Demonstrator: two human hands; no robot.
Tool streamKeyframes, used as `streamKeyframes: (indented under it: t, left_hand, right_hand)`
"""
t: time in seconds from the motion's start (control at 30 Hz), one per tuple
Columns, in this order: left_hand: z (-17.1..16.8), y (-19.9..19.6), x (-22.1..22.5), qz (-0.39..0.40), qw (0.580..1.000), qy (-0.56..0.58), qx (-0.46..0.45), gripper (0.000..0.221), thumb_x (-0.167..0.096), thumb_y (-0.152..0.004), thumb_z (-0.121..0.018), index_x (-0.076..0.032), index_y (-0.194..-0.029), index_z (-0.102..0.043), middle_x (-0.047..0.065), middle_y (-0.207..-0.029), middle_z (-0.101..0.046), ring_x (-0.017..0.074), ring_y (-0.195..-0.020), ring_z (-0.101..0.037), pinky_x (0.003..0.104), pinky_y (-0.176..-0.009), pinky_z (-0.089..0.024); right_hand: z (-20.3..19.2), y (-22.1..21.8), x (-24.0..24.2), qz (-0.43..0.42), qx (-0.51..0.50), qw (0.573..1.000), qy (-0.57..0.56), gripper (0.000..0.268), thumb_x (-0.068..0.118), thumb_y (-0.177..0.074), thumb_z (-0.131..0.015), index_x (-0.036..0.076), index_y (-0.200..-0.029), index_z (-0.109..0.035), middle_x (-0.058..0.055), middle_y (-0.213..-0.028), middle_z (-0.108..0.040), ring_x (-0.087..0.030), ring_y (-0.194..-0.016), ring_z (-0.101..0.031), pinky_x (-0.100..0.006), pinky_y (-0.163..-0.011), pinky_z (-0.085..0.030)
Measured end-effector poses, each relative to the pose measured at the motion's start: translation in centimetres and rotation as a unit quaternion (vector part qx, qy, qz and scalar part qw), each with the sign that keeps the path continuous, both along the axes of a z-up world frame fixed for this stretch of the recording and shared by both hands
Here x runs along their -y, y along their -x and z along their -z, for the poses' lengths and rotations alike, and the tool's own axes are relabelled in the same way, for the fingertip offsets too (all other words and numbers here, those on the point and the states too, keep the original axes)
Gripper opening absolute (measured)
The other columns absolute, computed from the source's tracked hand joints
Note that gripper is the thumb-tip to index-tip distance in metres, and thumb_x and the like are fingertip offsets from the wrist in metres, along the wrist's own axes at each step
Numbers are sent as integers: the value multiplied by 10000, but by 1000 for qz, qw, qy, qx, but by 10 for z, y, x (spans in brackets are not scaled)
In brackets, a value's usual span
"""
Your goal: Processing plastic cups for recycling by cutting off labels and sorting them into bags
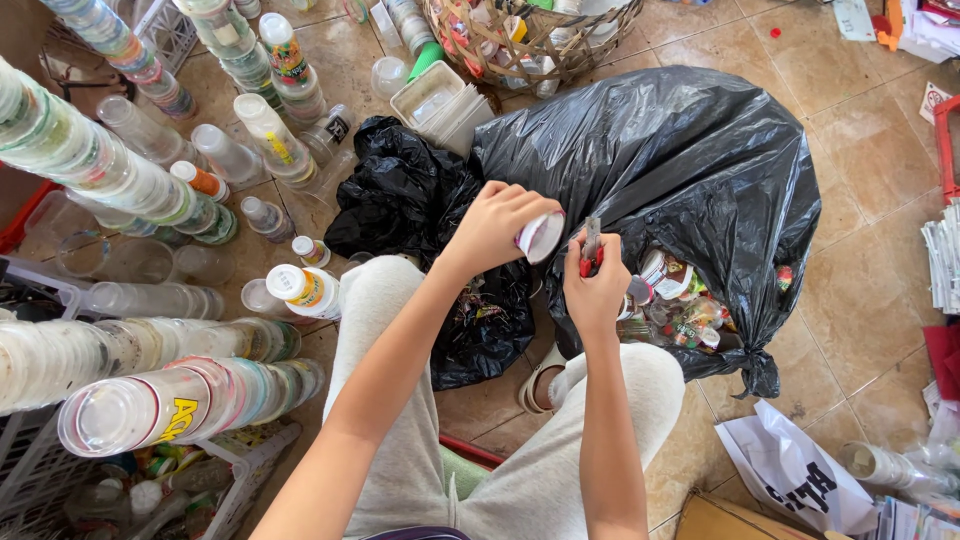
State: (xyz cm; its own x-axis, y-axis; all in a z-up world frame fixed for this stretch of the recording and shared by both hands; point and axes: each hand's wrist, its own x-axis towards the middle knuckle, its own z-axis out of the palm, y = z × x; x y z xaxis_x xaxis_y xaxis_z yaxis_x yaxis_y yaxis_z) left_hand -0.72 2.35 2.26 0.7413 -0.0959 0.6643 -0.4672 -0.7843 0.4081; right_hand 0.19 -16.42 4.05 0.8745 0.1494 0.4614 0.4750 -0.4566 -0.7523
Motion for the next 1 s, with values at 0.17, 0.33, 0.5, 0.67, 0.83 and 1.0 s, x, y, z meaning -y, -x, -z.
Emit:
streamKeyframes:
  t: [0.17, 0.33, 0.5, 0.67, 0.83, 1.0]
  left_hand:
    - [14, -5, -17, -24, 989, 145, -12, 585, -261, -696, -848, -228, -1244, -645, -57, -1101, -700, 179, -1027, -669, 333, -947, -445]
    - [18, -6, 8, 5, 908, 420, -15, 736, -209, -650, -960, -209, -1299, -614, 30, -1042, -733, 223, -983, -694, 368, -946, -491]
    - [7, 1, 17, 152, 553, 805, -153, 438, -415, -926, -615, -96, -1223, -581, 119, -1098, -700, 208, -985, -641, 371, -878, -437]
    - [-6, 12, 25, 159, 517, 832, -123, 476, -494, -1007, -504, -106, -1276, -569, 148, -1297, -663, 193, -1134, -637, 305, -992, -399]
    - [-2, 11, 25, 136, 508, 849, -50, 449, -454, -1034, -550, -78, -1269, -616, 201, -1310, -656, 307, -1271, -601, 420, -1082, -448]
    - [0, 16, 37, 222, 260, 937, 72, 1110, -1015, -841, -398, -144, -1528, -409, 169, -1633, -328, 435, -1454, -361, 610, -1126, -346]
  right_hand:
    - [14, -9, 13, 27, -39, 999, 10, 208, 164, -895, -821, 140, -915, -616, -53, -634, -631, -193, -530, -595, -292, -556, -480]
    - [18, -10, 1, 32, -71, 997, -19, 361, 173, -754, -955, 148, -837, -604, 31, -662, -697, -71, -501, -578, -191, -594, -487]
    - [-10, 0, -23, -94, -149, 965, -196, 346, 165, -1030, -677, 156, -812, -407, -129, -887, -767, -94, -430, -523, -224, -441, -435]
    - [-6, 4, -45, -162, -208, 922, -282, 385, 167, -1020, -680, 119, -825, -351, -181, -1383, -612, -184, -1071, -652, -364, -735, -626]
    - [-12, 8, -57, -213, -186, 910, -304, 410, 89, -951, -761, 89, -862, -361, -256, -1378, -580, -288, -1201, -641, -446, -820, -628]
    - [-47, 20, -71, -253, -52, 948, -188, 503, 23, -883, -851, 56, -853, -350, -281, -1283, -651, -323, -1196, -661, -333, -793, -594]
